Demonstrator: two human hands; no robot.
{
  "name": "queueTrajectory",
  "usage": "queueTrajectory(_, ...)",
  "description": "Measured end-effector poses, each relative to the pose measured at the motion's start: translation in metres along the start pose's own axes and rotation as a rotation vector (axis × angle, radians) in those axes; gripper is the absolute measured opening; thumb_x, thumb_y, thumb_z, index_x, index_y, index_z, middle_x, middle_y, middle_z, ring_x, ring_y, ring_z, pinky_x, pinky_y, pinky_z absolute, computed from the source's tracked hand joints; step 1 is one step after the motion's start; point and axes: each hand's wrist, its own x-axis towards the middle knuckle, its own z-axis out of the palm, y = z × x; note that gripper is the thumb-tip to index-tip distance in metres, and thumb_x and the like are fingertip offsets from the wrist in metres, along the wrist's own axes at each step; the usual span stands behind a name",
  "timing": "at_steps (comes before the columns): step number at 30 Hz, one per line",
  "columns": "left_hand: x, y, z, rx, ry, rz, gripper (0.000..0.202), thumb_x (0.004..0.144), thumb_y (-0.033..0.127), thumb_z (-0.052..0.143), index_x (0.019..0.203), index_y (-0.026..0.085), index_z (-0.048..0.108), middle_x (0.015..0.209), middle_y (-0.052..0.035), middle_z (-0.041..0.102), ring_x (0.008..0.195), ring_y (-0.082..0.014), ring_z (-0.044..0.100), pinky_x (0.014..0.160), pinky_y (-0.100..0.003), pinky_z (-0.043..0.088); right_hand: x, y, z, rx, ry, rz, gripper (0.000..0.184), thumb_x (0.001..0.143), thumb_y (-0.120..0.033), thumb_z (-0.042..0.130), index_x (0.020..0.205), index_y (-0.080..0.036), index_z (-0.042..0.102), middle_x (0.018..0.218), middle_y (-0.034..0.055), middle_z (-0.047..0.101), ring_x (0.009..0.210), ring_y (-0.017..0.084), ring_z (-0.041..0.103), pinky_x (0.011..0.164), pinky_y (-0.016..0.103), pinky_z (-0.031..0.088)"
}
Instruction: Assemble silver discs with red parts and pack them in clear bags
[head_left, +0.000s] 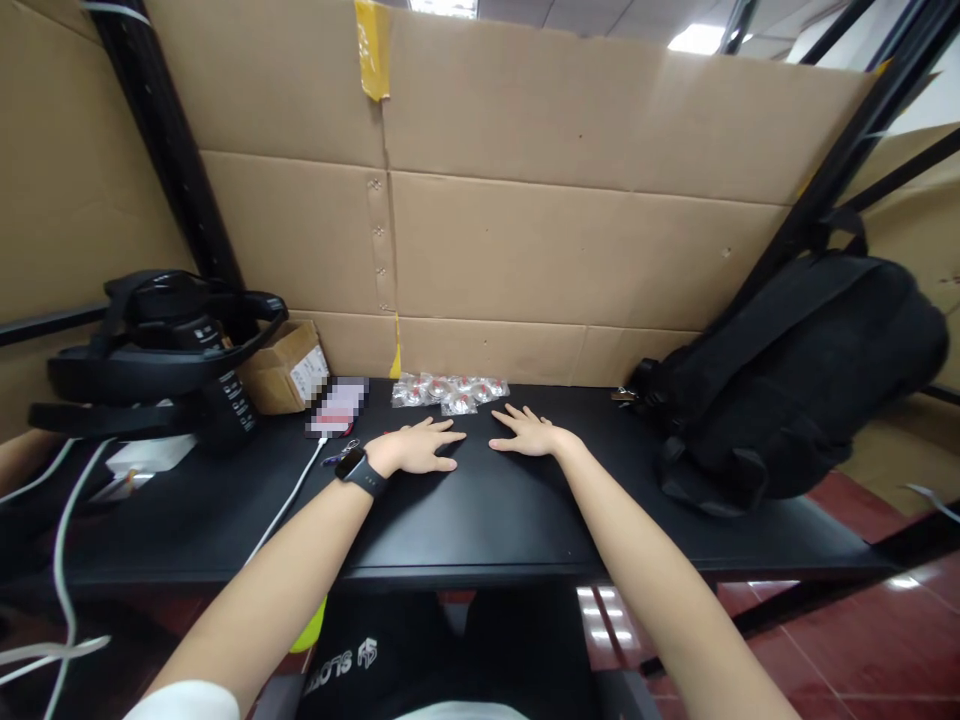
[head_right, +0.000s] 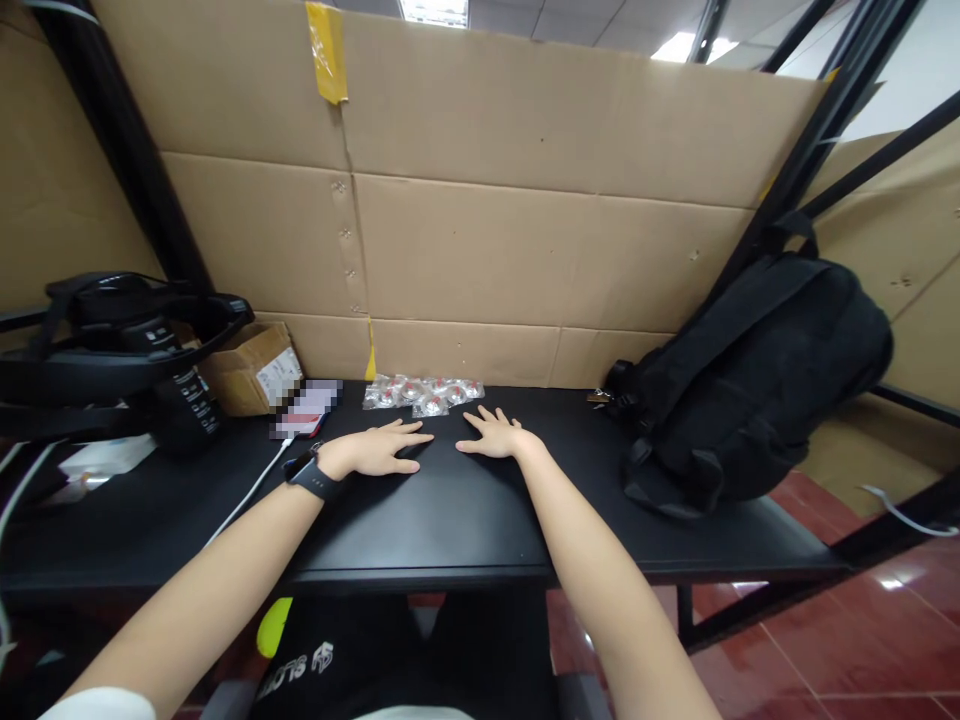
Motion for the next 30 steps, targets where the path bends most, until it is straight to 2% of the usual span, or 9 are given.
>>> queueTrajectory(5,0.005,-0.009,0.004,-0.044,0.041,0.052,0.066,0.083,0.055,0.072,0.146,0.04,0.059,0.165,-0.004,0.041,0.156,-0.0382,0.03,0.122,-0.056,0.032,0.002,0.004,-0.001,0.007,-0.017,-0.014,0.094,0.085,-0.078,0.06,0.164,-0.038,0.03,0.176,0.0047,0.012,0.16,0.045,0.005,0.123,0.072,0.01)
queueTrajectory(20,0.007,-0.011,0.002,0.015,0.007,0.065,0.063,0.086,0.05,0.069,0.147,0.037,0.058,0.167,-0.0042,0.039,0.156,-0.0331,0.033,0.125,-0.048,0.028,0.001,0.006,-0.002,0.022,-0.013,-0.029,0.091,0.087,-0.076,0.061,0.164,-0.037,0.031,0.176,0.0049,0.011,0.16,0.046,0.003,0.123,0.073,0.009)
queueTrajectory(23,0.006,-0.012,-0.001,-0.008,0.064,0.09,0.057,0.085,0.045,0.071,0.141,0.033,0.064,0.16,-0.0053,0.05,0.148,-0.0292,0.045,0.122,-0.04,0.033,0.001,0.006,-0.002,0.028,-0.009,-0.031,0.091,0.086,-0.075,0.062,0.163,-0.037,0.033,0.175,0.0053,0.013,0.16,0.047,0.004,0.123,0.074,0.011)
queueTrajectory(25,0.008,-0.012,-0.001,0.011,0.115,0.087,0.051,0.085,0.043,0.07,0.135,0.031,0.068,0.15,-0.0067,0.06,0.14,-0.0291,0.053,0.119,-0.039,0.037,0.001,0.006,-0.003,0.031,-0.016,-0.028,0.092,0.085,-0.077,0.062,0.163,-0.038,0.034,0.175,0.0054,0.013,0.16,0.048,0.004,0.122,0.075,0.011)
queueTrajectory(28,0.015,-0.011,0.002,0.121,0.271,0.003,0.041,0.089,0.046,0.064,0.126,0.03,0.072,0.138,-0.0105,0.063,0.136,-0.0347,0.052,0.117,-0.05,0.035,0.001,0.004,-0.004,0.017,-0.017,-0.026,0.093,0.085,-0.078,0.062,0.163,-0.038,0.033,0.176,0.0054,0.013,0.16,0.047,0.004,0.123,0.074,0.011)
queueTrajectory(30,0.023,-0.012,0.005,0.209,0.391,-0.065,0.042,0.092,0.047,0.059,0.129,0.028,0.069,0.143,-0.0144,0.057,0.14,-0.039,0.045,0.116,-0.057,0.032,0.0,0.003,-0.005,0.007,-0.021,-0.024,0.092,0.086,-0.075,0.062,0.164,-0.037,0.031,0.176,0.0051,0.012,0.16,0.046,0.004,0.124,0.072,0.011)
